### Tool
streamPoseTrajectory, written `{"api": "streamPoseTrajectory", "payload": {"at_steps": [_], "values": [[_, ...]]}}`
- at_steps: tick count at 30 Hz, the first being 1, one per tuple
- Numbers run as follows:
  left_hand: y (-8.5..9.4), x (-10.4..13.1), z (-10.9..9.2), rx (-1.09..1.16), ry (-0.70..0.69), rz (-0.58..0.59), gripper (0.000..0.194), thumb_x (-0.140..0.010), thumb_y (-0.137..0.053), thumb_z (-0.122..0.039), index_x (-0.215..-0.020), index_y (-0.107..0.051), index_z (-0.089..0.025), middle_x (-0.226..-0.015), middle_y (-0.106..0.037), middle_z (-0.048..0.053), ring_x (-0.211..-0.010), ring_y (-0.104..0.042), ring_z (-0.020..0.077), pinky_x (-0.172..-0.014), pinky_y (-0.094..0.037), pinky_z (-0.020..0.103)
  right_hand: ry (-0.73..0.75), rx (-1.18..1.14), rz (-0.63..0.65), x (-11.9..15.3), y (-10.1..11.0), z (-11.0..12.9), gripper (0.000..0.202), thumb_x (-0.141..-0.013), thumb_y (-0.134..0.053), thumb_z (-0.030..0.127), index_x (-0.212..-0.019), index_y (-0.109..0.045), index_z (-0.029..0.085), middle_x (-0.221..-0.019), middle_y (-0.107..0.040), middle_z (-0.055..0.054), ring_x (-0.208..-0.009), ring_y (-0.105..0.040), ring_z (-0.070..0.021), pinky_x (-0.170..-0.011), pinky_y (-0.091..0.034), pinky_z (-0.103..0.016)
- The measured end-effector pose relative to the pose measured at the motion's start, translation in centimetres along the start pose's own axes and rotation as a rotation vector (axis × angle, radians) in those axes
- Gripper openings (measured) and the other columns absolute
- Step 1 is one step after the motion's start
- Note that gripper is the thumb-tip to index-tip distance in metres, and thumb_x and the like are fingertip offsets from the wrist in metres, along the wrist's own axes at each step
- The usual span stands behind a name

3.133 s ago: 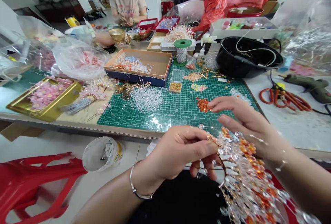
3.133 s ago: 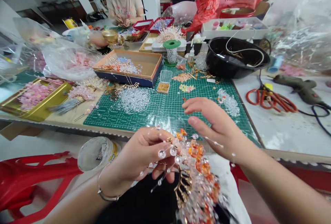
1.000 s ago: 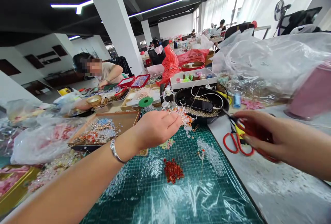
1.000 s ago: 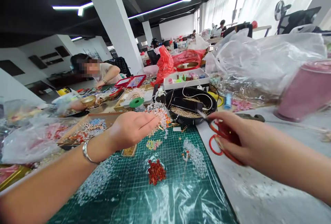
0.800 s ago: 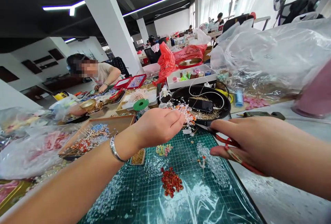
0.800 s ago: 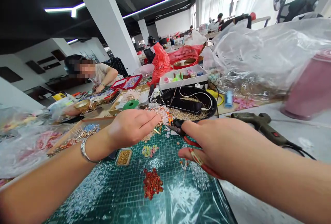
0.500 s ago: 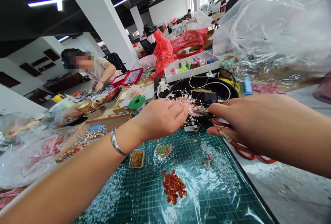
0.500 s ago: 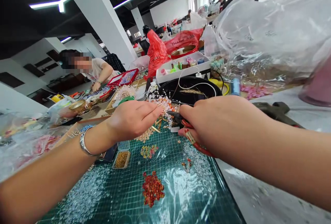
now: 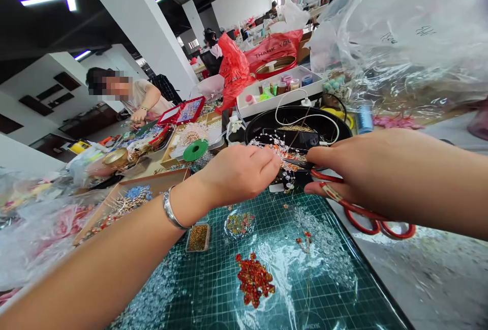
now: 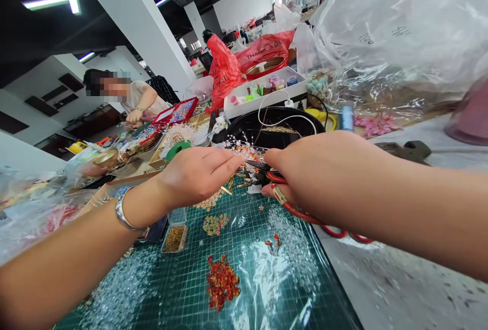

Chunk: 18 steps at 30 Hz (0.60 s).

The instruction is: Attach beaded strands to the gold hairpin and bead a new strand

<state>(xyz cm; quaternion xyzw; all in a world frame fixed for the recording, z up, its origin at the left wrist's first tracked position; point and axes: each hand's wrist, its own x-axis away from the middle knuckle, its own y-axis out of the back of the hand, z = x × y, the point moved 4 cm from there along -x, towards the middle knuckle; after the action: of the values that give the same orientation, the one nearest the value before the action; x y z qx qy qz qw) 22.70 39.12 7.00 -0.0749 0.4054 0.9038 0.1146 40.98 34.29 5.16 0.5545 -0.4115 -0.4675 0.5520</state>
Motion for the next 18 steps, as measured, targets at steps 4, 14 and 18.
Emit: {"api": "streamPoseTrajectory", "payload": {"at_steps": [4,14,18], "values": [[-1.1,-0.1,-0.2,0.054,0.037,0.004,0.026,-0.098,-0.039,-0.011,-0.113,-0.06,-0.006,-0.093,-0.073,0.011,-0.077,-0.068,0.0187,-0.06,-0.054,0.03,-0.029,0.062,0.115,-0.4,-1.4,-0.2,0.046,-0.085,-0.041,0.071,-0.093,-0.063,0.03,-0.067,-0.07,-0.004,-0.061,-0.066,-0.0303,-0.048,-0.028,-0.032],[-1.1,-0.5,0.2,0.095,0.108,0.02,0.019,-0.098,-0.035,-0.014,-0.104,-0.052,-0.021,-0.087,-0.065,0.003,-0.062,-0.058,0.0151,-0.048,-0.041,0.026,-0.005,0.047,0.059,-0.3,-2.6,-0.6,0.049,-0.089,-0.036,0.07,-0.1,-0.061,0.03,-0.072,-0.072,-0.004,-0.057,-0.064,-0.0266,-0.047,-0.023,-0.029],[-0.8,-0.4,0.3,0.077,0.088,-0.051,0.019,-0.096,-0.036,-0.012,-0.101,-0.049,-0.025,-0.082,-0.061,0.001,-0.057,-0.051,0.0134,-0.045,-0.035,0.025,-0.028,0.063,0.074,-0.3,-2.1,-0.5,0.049,-0.088,-0.036,0.07,-0.1,-0.061,0.031,-0.07,-0.072,-0.004,-0.057,-0.064,-0.0283,-0.047,-0.021,-0.031]]}}
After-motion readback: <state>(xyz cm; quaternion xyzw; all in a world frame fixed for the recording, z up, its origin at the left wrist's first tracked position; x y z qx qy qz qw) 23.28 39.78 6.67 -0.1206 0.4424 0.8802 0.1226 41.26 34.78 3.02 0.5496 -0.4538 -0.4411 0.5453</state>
